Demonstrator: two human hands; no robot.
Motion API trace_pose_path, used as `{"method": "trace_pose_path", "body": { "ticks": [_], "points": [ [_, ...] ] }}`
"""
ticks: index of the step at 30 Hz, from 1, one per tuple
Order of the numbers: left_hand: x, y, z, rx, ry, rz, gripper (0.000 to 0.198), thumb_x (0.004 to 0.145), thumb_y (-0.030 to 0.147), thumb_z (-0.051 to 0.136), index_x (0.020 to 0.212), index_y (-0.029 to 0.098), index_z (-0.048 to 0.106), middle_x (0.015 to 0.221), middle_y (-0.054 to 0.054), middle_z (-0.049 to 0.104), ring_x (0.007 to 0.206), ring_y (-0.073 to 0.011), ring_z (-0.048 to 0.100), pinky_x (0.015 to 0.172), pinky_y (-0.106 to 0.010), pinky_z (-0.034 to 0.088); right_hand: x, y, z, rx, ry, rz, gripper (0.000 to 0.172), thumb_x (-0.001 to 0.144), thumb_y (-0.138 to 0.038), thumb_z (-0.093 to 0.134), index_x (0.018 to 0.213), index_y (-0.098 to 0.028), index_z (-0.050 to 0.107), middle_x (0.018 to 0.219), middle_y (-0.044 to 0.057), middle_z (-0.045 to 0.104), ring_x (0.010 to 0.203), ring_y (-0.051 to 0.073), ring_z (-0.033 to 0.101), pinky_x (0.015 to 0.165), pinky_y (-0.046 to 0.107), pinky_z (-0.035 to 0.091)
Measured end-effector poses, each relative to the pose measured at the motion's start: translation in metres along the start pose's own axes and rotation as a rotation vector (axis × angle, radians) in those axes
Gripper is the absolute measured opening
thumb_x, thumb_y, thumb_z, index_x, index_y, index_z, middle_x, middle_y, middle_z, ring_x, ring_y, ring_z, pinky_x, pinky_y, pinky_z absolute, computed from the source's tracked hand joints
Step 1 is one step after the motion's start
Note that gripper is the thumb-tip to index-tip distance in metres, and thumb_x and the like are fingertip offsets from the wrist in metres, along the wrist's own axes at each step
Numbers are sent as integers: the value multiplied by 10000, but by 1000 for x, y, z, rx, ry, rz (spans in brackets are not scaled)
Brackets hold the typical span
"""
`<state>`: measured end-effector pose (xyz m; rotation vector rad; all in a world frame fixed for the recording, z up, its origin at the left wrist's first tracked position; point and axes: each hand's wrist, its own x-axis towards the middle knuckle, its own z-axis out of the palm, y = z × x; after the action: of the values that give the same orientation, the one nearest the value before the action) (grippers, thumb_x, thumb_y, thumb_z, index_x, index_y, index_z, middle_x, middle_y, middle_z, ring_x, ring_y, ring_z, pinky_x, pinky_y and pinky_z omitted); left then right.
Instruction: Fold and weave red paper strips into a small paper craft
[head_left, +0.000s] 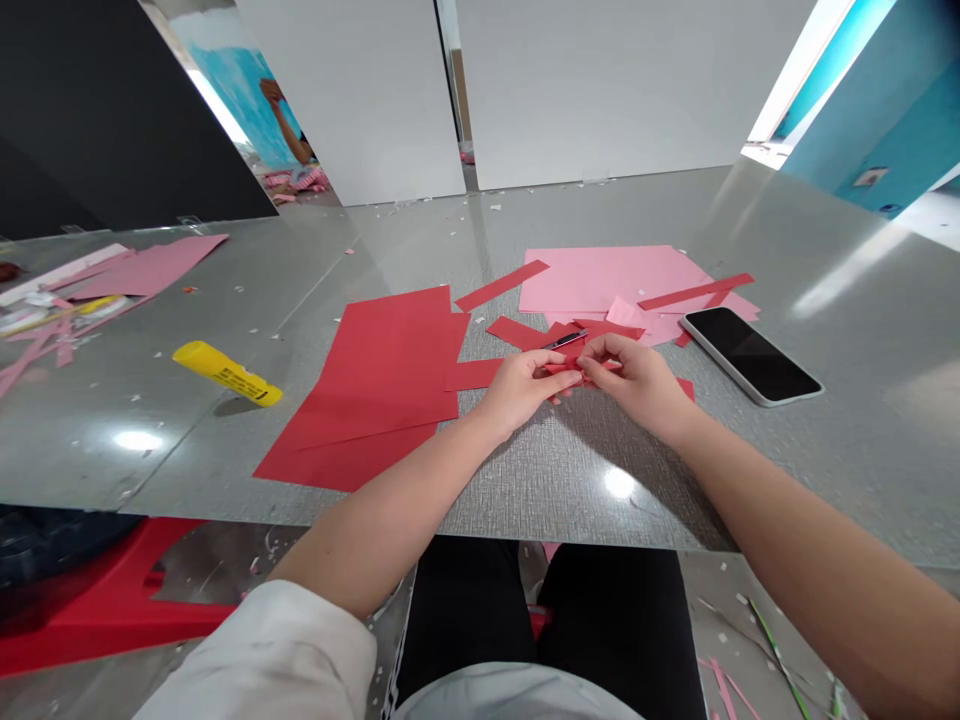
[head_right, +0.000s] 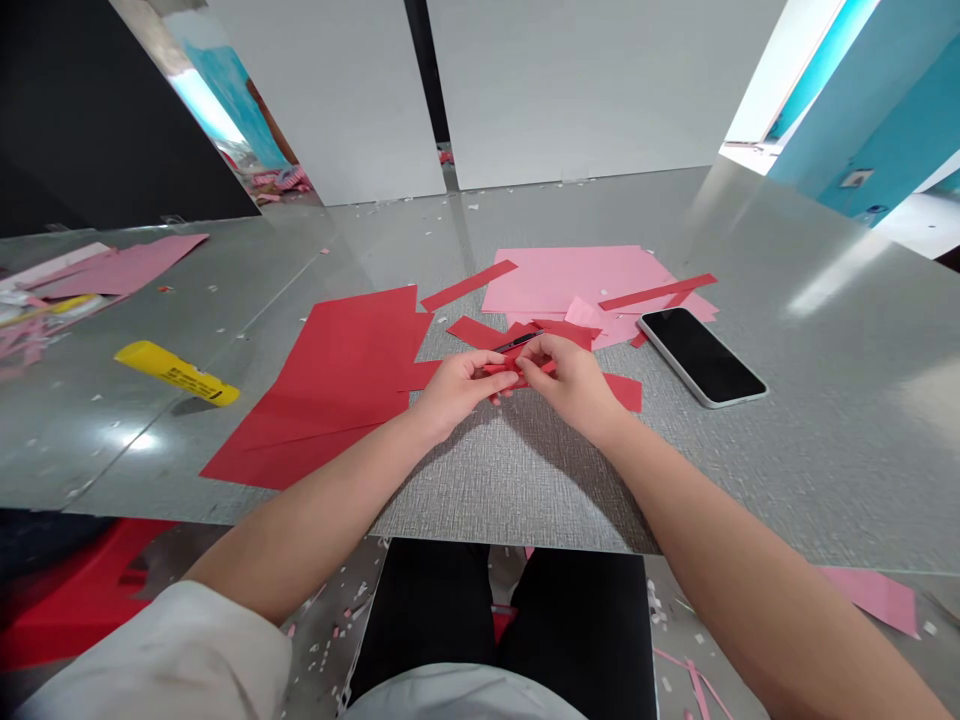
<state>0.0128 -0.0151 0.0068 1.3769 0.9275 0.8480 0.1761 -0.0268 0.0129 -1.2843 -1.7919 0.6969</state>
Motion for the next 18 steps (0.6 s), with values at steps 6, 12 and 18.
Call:
{"method": "trace_pose_path", "body": {
  "ticks": [6, 12, 18],
  "points": [
    [2, -2, -2, -218, -1, -68, 163, 761, 172, 601, 904, 102, 636, 774, -60, 653, 684, -105, 602, 630, -246, 457, -3, 5, 0, -158, 76, -204, 108, 815, -250, 508, 830, -202, 603, 798, 26, 666, 683, 138, 621, 642, 283, 502],
    [2, -1, -7, -335, -69, -55, 190, 746, 118, 591, 928, 129, 644, 829, -61, 665, 732, -116, 626, 634, -231, 462, -3, 4, -7, -133, -7, -307, 117, 784, -175, 516, 838, -212, 612, 841, 24, 662, 733, 136, 623, 646, 272, 513],
    [1, 1, -6, -326, -61, -54, 168, 795, 227, 561, 874, 114, 656, 729, -57, 656, 662, -106, 611, 633, -248, 479, -3, 1, -10, -119, -39, -265, 148, 719, -122, 528, 791, -210, 622, 796, 19, 660, 700, 144, 612, 624, 284, 494]
  ]
}}
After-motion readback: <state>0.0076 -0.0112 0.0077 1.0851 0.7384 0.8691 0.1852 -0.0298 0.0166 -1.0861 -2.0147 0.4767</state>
